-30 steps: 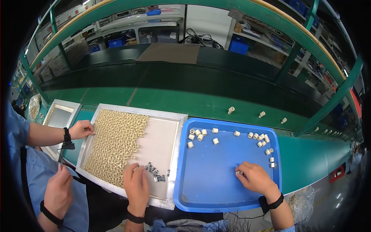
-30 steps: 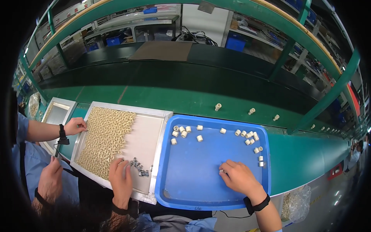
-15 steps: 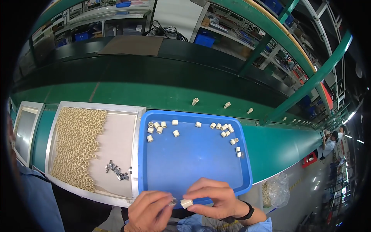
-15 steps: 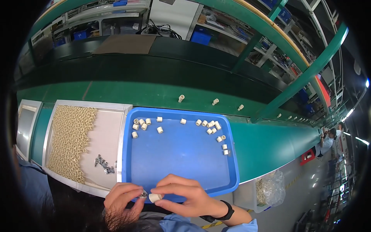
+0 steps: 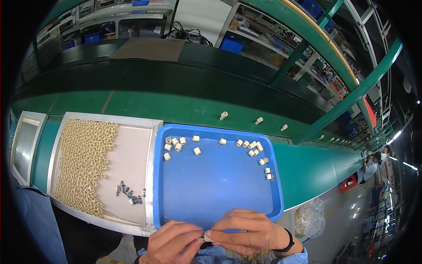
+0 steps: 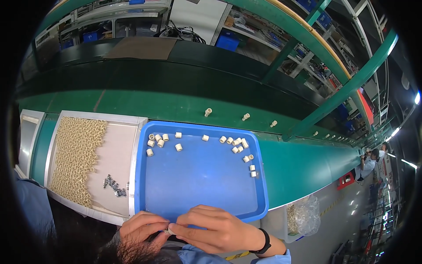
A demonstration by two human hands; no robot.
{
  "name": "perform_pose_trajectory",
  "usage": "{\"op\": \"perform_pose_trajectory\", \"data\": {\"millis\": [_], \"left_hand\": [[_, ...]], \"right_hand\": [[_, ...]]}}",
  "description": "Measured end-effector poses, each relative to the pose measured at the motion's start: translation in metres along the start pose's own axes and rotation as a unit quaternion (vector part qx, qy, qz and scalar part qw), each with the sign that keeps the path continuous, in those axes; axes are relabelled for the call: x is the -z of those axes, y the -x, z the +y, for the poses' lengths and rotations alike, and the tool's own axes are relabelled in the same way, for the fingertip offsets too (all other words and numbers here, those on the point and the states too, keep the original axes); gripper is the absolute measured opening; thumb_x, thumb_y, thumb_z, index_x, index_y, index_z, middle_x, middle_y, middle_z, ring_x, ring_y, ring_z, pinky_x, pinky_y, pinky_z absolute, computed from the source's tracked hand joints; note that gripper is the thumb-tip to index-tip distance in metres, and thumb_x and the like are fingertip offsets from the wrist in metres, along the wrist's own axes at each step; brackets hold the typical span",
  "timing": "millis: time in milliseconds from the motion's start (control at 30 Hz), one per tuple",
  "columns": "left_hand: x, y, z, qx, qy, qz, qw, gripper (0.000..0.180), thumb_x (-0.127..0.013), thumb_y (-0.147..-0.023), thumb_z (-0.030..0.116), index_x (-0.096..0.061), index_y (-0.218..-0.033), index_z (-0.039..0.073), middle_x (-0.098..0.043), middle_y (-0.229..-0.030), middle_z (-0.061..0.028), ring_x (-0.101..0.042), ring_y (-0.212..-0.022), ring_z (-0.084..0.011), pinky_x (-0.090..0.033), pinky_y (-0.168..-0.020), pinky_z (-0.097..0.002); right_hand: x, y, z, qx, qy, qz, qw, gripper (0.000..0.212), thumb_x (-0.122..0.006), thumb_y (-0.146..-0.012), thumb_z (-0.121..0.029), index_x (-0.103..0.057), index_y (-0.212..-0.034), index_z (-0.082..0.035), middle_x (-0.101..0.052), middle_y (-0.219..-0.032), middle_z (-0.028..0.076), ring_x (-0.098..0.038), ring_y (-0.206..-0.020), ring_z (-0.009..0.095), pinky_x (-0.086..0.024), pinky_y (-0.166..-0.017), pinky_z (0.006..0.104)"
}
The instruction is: The person picks up a metal component and a white plastic sleeve, inserts the component into the sleeve by hand, and places the assembled unit onto the green conveyor belt.
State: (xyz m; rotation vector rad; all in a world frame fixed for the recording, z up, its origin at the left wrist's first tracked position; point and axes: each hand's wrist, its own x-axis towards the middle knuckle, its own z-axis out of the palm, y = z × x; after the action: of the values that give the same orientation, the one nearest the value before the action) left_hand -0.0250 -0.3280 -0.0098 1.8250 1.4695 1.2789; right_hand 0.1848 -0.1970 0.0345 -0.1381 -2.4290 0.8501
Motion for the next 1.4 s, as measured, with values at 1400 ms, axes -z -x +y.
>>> {"op": "perform_pose_trajectory", "data": {"millis": [1400], "left_hand": [[0.006,-0.315,-0.279,0.182,-0.091,-0.139,0.969,0.022,-0.083,-0.083,0.007,-0.075,-0.100,-0.004,-0.076,-0.085,-0.0086,-0.071,-0.079,-0.0158,-0.056,-0.076,-0.0320]], "right_hand": [[0.021,-0.017,0.227,-0.220,0.377,-0.041,0.899,0.012,-0.067,-0.086,-0.003,-0.069,-0.097,-0.004,-0.066,-0.095,0.013,-0.070,-0.094,0.031,-0.057,-0.082,0.0443]]}}
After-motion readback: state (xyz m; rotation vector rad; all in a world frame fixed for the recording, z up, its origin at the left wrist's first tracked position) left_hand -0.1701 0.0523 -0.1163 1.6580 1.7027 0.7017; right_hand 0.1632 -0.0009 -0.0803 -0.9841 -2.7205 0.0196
